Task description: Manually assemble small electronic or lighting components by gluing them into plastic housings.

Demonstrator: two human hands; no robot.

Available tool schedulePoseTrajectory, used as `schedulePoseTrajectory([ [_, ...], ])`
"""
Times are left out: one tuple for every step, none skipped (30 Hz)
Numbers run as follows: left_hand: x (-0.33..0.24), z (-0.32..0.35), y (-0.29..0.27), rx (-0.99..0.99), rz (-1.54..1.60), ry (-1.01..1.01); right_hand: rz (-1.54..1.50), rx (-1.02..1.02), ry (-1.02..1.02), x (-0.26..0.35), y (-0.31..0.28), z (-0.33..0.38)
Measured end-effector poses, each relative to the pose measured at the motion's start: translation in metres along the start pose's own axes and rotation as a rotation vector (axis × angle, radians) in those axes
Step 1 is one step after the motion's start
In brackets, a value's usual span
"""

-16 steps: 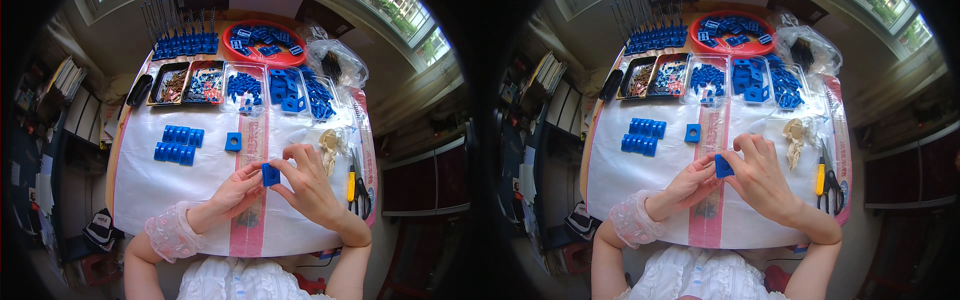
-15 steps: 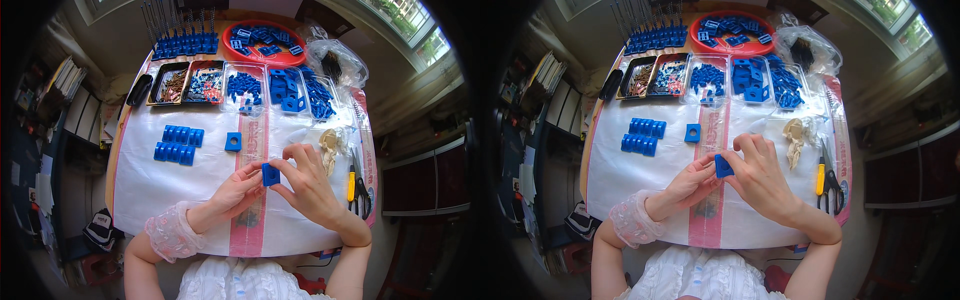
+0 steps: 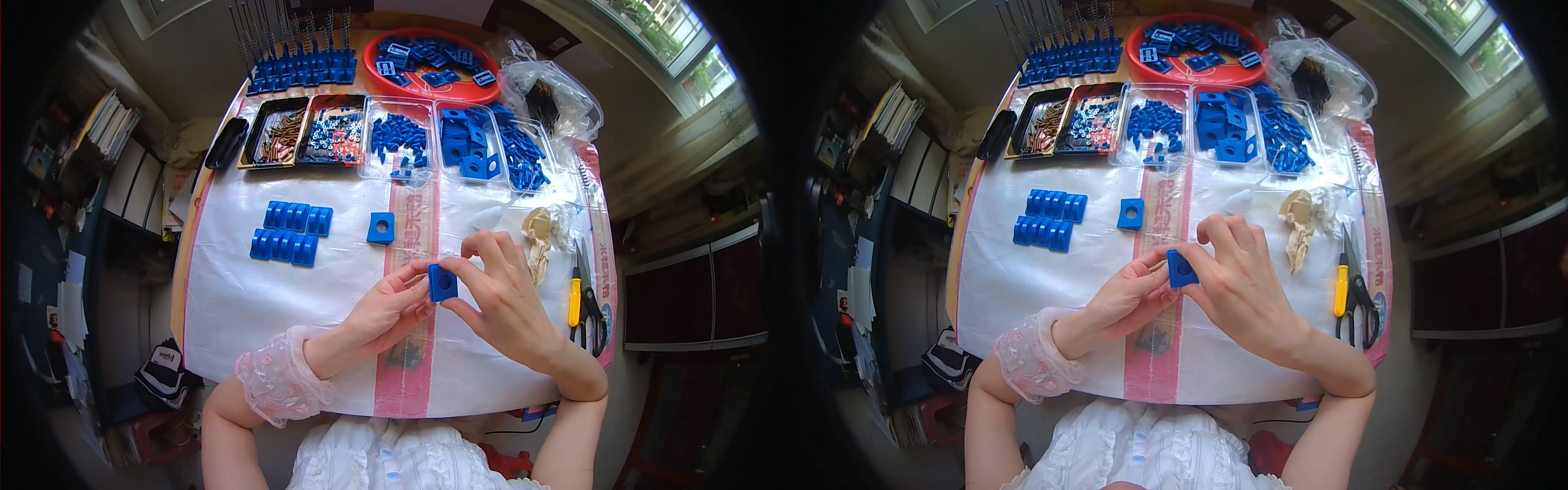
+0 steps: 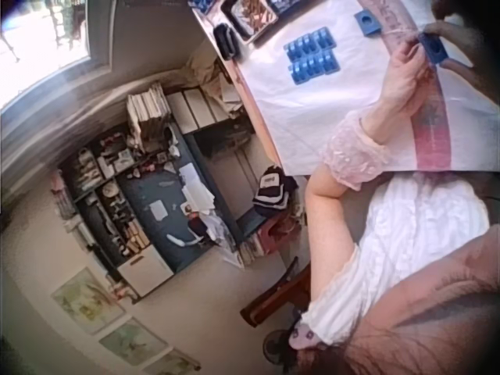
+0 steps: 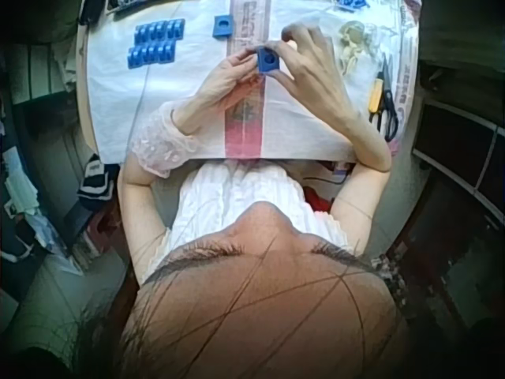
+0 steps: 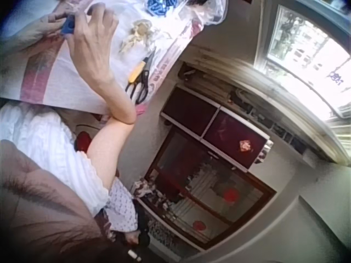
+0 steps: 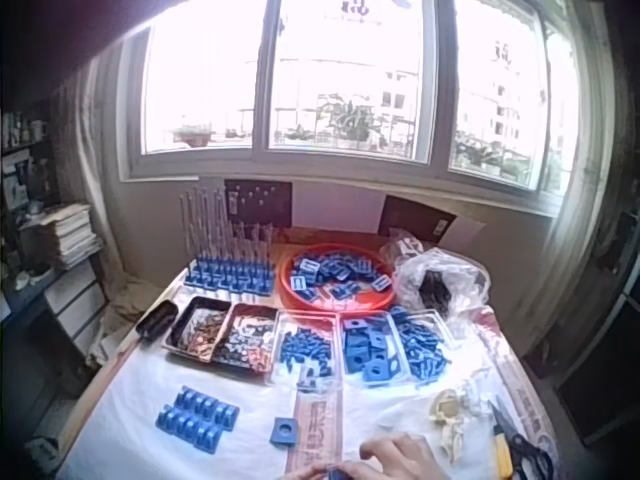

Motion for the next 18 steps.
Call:
schedulePoseTrajectory([
  [0.0,-0.0002,-0.0007,0.016,0.005,-0.004,0.002,0.001,0.0,0.0001,0.0005,-0.0001],
  [0.0001,-0.0009,-0.0025,0.033,0.01,-0.009,0.004,0.002,0.001,0.0002,0.0009,-0.0001],
  [0.0006,-0.0014,-0.0032,0.051,0.015,-0.014,0.005,0.003,0.0,0.0004,0.0011,-0.0001],
  [0.0002,-0.001,-0.0041,0.045,0.019,-0.008,0.002,0.001,-0.004,0.0005,0.0011,-0.0007],
  [0.0,-0.0006,-0.0047,0.039,0.023,-0.003,0.0,-0.001,-0.009,0.0007,0.0011,-0.0011],
  [-0.0003,-0.0001,-0.005,0.033,0.028,0.003,-0.003,-0.002,-0.009,0.0007,0.0014,-0.001],
  [0.0001,-0.0003,-0.0037,0.031,0.023,-0.002,-0.002,-0.003,-0.007,0.0005,0.0016,-0.0005],
  [0.0003,-0.0003,-0.0011,0.028,0.018,-0.008,-0.001,-0.004,-0.005,0.0002,0.0017,-0.0001],
  [0.0004,-0.0004,0.0003,0.025,0.012,-0.013,-0.001,-0.005,-0.005,0.0,0.0013,0.0001],
  [0.0006,-0.0003,-0.0001,0.03,0.016,-0.015,-0.003,-0.004,-0.005,0.0001,0.001,0.0002],
  [0.0009,-0.0005,-0.0012,0.035,0.018,-0.017,-0.005,-0.004,-0.006,0.0004,0.001,0.0],
  [0.0009,-0.0003,-0.0017,0.04,0.021,-0.019,-0.007,-0.003,-0.008,0.001,0.0015,-0.0005],
  [0.0009,-0.0004,-0.0014,0.044,0.023,-0.019,-0.005,-0.002,-0.008,0.001,0.0016,-0.0003],
  [0.0009,-0.0005,-0.001,0.048,0.025,-0.019,-0.004,0.0,-0.007,0.0011,0.0017,0.0],
  [0.001,-0.0006,-0.0006,0.051,0.027,-0.019,-0.002,0.002,-0.006,0.001,0.0016,0.0001],
  [0.0006,-0.0005,-0.0007,0.049,0.024,-0.018,-0.003,0.004,-0.006,0.0011,0.0017,-0.0001],
  [0.0002,-0.0004,-0.0006,0.046,0.021,-0.016,-0.003,0.006,-0.006,0.0011,0.0019,-0.0001],
  [0.0,-0.0003,-0.0007,0.043,0.017,-0.014,-0.004,0.004,-0.006,0.0011,0.0021,-0.0001],
])
Point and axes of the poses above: each hand's wrist, its own z-axis away from the middle knuckle, its own y-axis out of the palm, x = y × z, the point moved 9 cm from there along -z, towards the middle knuckle, and after that the axes turned 12 degrees about z, right-handed, at the moved point
